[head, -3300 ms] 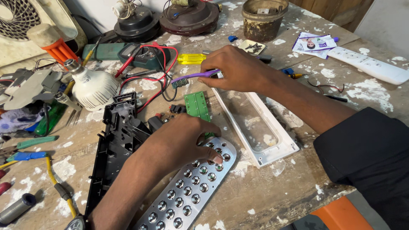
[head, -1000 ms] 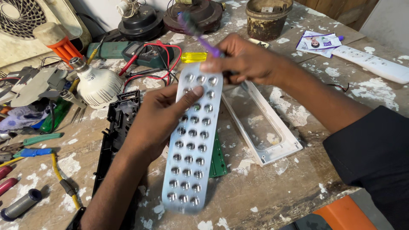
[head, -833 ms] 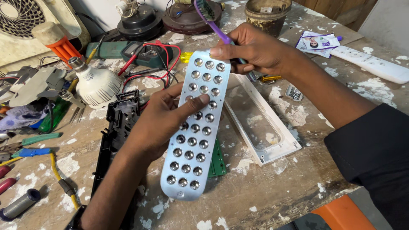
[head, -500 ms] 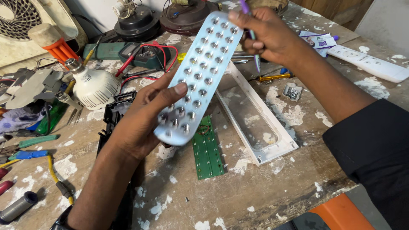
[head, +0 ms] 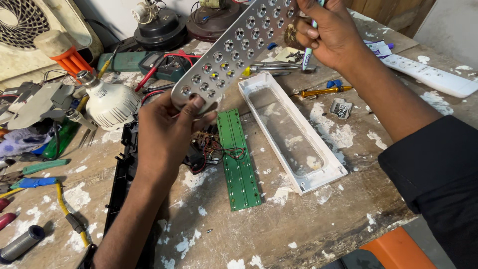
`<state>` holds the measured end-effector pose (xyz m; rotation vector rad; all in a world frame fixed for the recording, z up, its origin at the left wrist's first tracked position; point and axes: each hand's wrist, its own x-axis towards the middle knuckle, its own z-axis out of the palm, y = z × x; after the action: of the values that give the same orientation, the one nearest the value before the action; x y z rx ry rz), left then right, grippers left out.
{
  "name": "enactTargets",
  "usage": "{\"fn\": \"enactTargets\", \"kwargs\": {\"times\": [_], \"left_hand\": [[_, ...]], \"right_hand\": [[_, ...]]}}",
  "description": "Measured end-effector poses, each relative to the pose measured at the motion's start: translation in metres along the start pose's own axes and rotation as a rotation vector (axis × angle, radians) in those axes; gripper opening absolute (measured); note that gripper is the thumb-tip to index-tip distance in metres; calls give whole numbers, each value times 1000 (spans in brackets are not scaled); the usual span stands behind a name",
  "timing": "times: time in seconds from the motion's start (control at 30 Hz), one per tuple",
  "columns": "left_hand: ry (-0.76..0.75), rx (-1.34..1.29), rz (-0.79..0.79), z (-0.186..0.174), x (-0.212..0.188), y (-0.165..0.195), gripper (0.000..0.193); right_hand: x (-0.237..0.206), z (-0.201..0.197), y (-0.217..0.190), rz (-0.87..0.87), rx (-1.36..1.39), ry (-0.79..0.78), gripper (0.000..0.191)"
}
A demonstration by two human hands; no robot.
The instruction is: The person cleans parts of a disassembled LED light fixture at a cluttered workbench. They hold the clear plastic diffuser and scrub it with a purple toothbrush, then brush the white plastic frame on both sides, and finally brush the LED panel before picking at a small component on the board.
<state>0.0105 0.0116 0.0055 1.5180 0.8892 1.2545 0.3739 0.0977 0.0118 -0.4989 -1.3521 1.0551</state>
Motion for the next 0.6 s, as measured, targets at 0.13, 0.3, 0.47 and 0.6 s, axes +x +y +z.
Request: {"fn": "enactTargets", "kwargs": {"times": [0.13,0.3,0.47,0.6], "left_hand": [[97,32,152,-4,-1,0,18],[152,-69,200,-6,-1,5,28],[172,-105,181,-5,0,9,36],[163,-107,256,-8,-1,11,41]], "right_hand": [[-1,8,-8,-100,-205,-66,14],[-4,21,-7,-203,-340,-57,16],[-7,24,-13,-127,-294,-65,18],[-8,20,-23,51,-173,-227,28]]}}
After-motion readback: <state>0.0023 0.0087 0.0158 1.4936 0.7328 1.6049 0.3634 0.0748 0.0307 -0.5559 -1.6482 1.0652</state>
